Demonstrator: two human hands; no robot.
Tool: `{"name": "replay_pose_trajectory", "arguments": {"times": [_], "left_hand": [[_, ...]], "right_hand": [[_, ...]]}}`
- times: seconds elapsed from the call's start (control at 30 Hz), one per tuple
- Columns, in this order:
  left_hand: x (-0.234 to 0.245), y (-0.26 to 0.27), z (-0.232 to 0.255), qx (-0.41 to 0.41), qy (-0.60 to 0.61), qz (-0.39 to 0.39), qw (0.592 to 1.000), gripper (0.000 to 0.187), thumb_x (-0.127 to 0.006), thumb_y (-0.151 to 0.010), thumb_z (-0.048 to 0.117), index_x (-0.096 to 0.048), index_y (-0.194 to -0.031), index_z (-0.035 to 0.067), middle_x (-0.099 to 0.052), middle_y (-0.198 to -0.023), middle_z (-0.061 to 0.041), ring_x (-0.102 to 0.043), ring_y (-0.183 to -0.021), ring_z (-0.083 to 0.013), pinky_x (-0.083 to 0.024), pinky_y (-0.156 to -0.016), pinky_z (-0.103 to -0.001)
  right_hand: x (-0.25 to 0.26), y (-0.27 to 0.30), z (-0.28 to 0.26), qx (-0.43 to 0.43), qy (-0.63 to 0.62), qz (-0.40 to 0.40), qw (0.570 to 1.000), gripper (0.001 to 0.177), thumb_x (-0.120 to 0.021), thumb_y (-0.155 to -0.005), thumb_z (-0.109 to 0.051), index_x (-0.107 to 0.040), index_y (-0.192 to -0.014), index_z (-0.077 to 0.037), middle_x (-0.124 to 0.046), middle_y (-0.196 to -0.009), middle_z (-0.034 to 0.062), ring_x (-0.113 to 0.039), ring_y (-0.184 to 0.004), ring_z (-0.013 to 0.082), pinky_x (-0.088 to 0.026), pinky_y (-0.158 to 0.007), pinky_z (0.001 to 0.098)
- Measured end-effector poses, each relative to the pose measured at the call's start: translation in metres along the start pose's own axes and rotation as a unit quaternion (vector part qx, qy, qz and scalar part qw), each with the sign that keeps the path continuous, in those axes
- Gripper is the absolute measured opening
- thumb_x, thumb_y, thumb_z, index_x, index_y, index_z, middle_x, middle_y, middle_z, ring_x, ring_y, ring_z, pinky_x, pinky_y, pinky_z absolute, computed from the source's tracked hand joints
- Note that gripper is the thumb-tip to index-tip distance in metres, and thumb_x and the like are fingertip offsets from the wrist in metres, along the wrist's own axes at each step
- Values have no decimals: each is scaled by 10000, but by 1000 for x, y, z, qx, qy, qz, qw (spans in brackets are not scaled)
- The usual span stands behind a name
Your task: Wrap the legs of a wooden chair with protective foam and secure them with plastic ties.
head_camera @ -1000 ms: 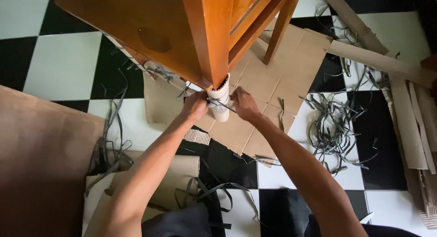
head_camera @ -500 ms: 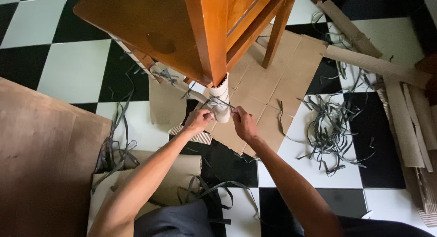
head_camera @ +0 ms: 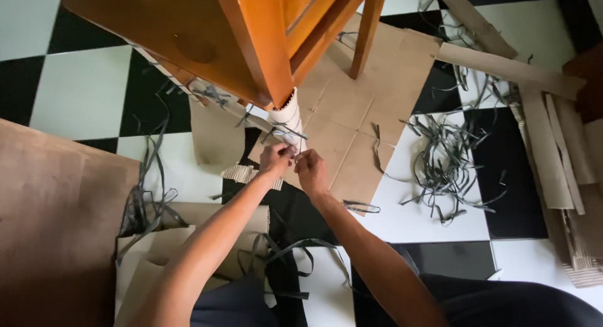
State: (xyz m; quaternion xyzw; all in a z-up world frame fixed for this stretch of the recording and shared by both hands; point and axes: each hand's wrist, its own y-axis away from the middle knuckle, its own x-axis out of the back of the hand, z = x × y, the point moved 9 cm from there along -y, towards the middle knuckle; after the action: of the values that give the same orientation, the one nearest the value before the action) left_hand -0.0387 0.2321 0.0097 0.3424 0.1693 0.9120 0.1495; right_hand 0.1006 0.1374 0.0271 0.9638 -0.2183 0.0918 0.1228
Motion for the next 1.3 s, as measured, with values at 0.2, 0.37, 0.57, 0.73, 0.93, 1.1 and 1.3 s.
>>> {"name": "replay_pose_trajectory", "arguments": {"times": [0.2,0.37,0.57,0.73,0.93,1.1,1.3], "left_hand": [[-10,-7,-14,30,119,-10,992,244,-706,-931,393,-790,-1029,186,-799,-867,-42,-762,-716,-104,-578,-626,-198],[-11,26,13,34,187,-13,982,323,-761,-925,416,-793,-1098,145,-787,-1011,-107,-753,-908,-216,-610,-753,-303],[-1,43,28,17,292,-54,955,190,-778,-923,268,-780,-1014,102,-760,-919,-91,-704,-802,-141,-605,-714,-251],[-9,33,15,-5,308,-61,950,96,-732,-959,163,-762,-985,75,-751,-868,-67,-712,-760,-103,-596,-652,-217],[-20,31,13,-11,353,-59,934,143,-703,-977,167,-740,-974,29,-695,-806,-71,-659,-700,-96,-613,-663,-229],[-3,45,22,-20,363,-48,930,174,-748,-961,214,-754,-969,41,-683,-829,-75,-674,-723,-107,-641,-685,-249],[-4,46,9,-4,436,-19,900,246,-801,-926,200,-728,-1051,1,-657,-816,-75,-661,-709,-115,-626,-681,-222]], "right_hand": [[1,27,-7,15,0,-13,1000,146,-556,-989,-220,-673,-911,-182,-671,-563,-36,-674,-560,195,-524,-635,336],[-8,33,-13,10,-83,-56,995,142,-547,-1002,-172,-666,-943,-121,-664,-590,3,-646,-561,177,-510,-625,320],[-14,30,-4,-49,-208,-80,974,169,-569,-1002,-177,-653,-1012,-31,-700,-760,130,-641,-642,179,-497,-492,256],[10,18,1,-34,-204,24,978,301,-633,-991,-274,-593,-1086,9,-650,-894,145,-647,-781,223,-528,-599,278],[22,3,-35,82,-11,-57,995,114,-669,-996,-185,-668,-983,-71,-713,-715,71,-687,-608,183,-527,-552,292],[18,10,-56,115,32,-99,988,89,-623,-979,-146,-710,-964,-136,-702,-671,43,-623,-609,168,-495,-614,302],[13,16,-62,79,-1,-138,987,108,-608,-937,-127,-700,-881,-120,-611,-602,29,-518,-582,162,-444,-605,312]]}}
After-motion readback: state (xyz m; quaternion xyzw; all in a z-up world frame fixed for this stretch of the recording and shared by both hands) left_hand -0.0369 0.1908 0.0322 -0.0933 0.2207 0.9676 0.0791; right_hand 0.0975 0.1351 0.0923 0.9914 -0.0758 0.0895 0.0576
